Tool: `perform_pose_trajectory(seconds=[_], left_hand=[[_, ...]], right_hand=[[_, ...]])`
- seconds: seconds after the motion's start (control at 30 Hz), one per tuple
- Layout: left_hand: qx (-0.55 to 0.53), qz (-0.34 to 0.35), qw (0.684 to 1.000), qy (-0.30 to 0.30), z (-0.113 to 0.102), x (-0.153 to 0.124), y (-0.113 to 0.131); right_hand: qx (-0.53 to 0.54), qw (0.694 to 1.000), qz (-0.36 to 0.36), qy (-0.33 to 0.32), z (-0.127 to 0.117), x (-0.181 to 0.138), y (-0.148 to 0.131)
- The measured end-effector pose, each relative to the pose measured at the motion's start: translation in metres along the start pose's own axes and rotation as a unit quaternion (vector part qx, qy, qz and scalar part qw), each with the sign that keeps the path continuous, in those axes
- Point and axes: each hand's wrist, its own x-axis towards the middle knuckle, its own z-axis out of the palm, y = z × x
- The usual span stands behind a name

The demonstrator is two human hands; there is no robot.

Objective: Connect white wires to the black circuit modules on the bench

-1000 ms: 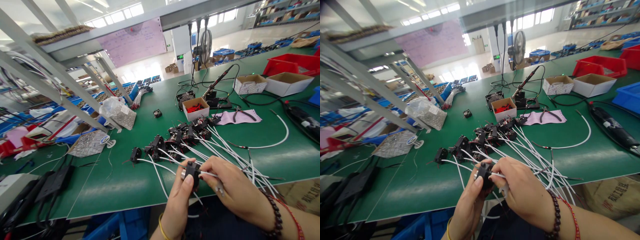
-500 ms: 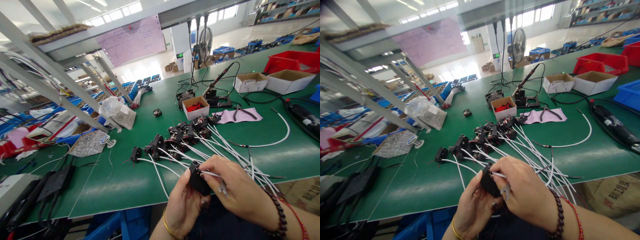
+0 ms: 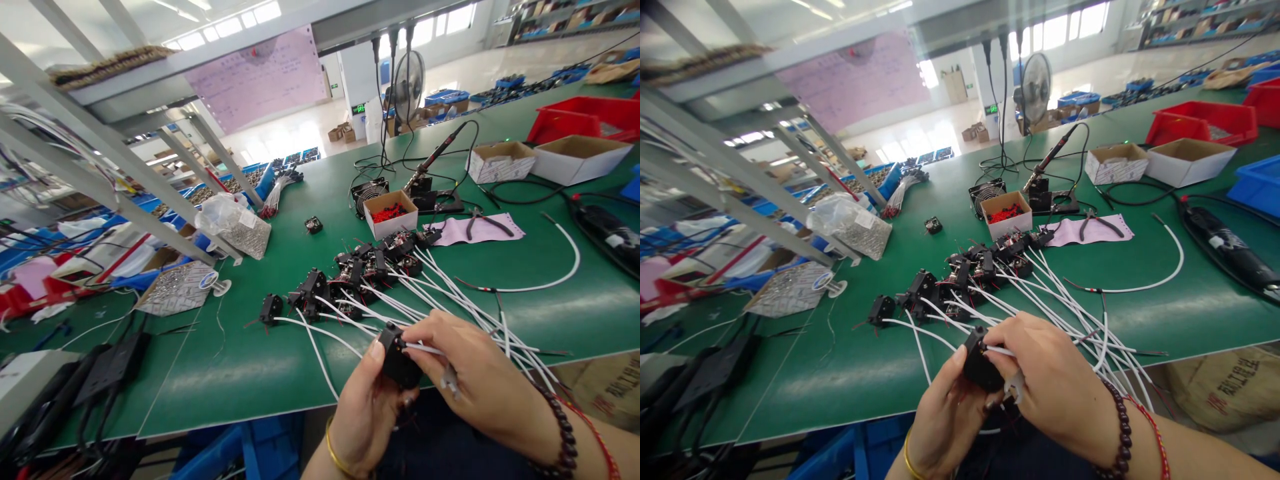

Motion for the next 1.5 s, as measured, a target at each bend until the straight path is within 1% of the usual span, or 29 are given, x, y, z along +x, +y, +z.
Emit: perform_pose_trajectory(seconds=[0.07, 0.13, 0.17, 0.23, 0.3, 0.4, 0.47, 0.53, 0.6, 0.77, 0.87, 0.9, 0.93, 0.97, 1.0, 1.07, 1.1, 1.13, 1.17, 1.2, 1.3, 1.4, 1.5], left_hand=[[0.108, 0.094, 0.990, 0.017, -0.003, -0.003, -0.001], [0.227, 0.175, 0.957, 0.036, -0.007, -0.005, -0.002], [0.279, 0.203, 0.937, 0.042, -0.008, -0.007, -0.001], [0.361, 0.245, 0.899, 0.039, -0.009, -0.009, -0.001], [0.420, 0.281, 0.862, 0.022, -0.010, -0.010, 0.000], [0.488, 0.327, 0.809, 0.005, -0.012, -0.011, 0.001], [0.514, 0.345, 0.786, 0.005, -0.012, -0.011, 0.001], [0.526, 0.357, 0.772, 0.007, -0.012, -0.012, 0.001], [0.531, 0.365, 0.765, 0.012, -0.013, -0.012, 0.000], [0.523, 0.366, 0.769, 0.035, -0.015, -0.011, -0.002], [0.533, 0.358, 0.766, 0.029, -0.015, -0.012, -0.002], [0.539, 0.357, 0.763, 0.024, -0.015, -0.012, -0.001], [0.545, 0.358, 0.758, 0.018, -0.015, -0.012, 0.000], [0.553, 0.362, 0.750, 0.012, -0.014, -0.012, 0.001], [0.561, 0.368, 0.741, 0.008, -0.014, -0.012, 0.003], [0.582, 0.380, 0.719, 0.000, -0.015, -0.014, 0.008], [0.594, 0.384, 0.707, 0.000, -0.015, -0.015, 0.011], [0.607, 0.387, 0.694, 0.000, -0.015, -0.016, 0.016], [0.621, 0.386, 0.682, 0.000, -0.016, -0.018, 0.021], [0.636, 0.385, 0.669, 0.001, -0.015, -0.020, 0.026], [0.675, 0.369, 0.639, -0.006, -0.011, -0.028, 0.041], [0.694, 0.357, 0.625, -0.020, -0.004, -0.034, 0.050], [0.696, 0.356, 0.623, -0.030, 0.002, -0.036, 0.051]], right_hand=[[-0.029, 0.999, -0.015, 0.003, 0.001, -0.001, 0.001], [-0.053, 0.998, -0.026, 0.007, 0.002, -0.003, 0.002], [-0.060, 0.998, -0.030, 0.011, 0.003, -0.004, 0.002], [-0.057, 0.998, -0.030, 0.019, 0.005, -0.004, 0.001], [-0.032, 0.999, -0.017, 0.018, 0.006, -0.004, -0.002], [0.021, 0.999, 0.033, -0.007, 0.008, -0.001, -0.005], [0.053, 0.996, 0.060, -0.026, 0.010, 0.001, -0.006], [0.084, 0.993, 0.069, -0.046, 0.012, 0.002, -0.006], [0.086, 0.993, 0.063, -0.058, 0.012, 0.003, -0.006], [-0.017, 0.999, 0.025, -0.040, 0.012, -0.001, -0.007], [-0.051, 0.998, -0.001, -0.033, 0.014, -0.001, -0.006], [-0.039, 0.998, 0.011, -0.038, 0.015, -0.001, -0.006], [-0.006, 0.998, 0.034, -0.047, 0.015, 0.000, -0.005], [0.050, 0.994, 0.069, -0.065, 0.015, 0.001, -0.004], [0.119, 0.982, 0.111, -0.090, 0.015, 0.002, -0.003], [0.246, 0.939, 0.193, -0.145, 0.013, 0.004, 0.000], [0.280, 0.921, 0.216, -0.162, 0.012, 0.005, 0.001], [0.289, 0.915, 0.225, -0.168, 0.010, 0.005, 0.002], [0.280, 0.920, 0.220, -0.165, 0.009, 0.004, 0.003], [0.259, 0.932, 0.201, -0.156, 0.007, 0.003, 0.003], [0.191, 0.965, 0.112, -0.142, 0.001, -0.002, 0.005], [0.141, 0.980, 0.031, -0.137, -0.005, -0.005, 0.005], [0.118, 0.986, -0.008, -0.117, -0.009, -0.006, 0.003]])
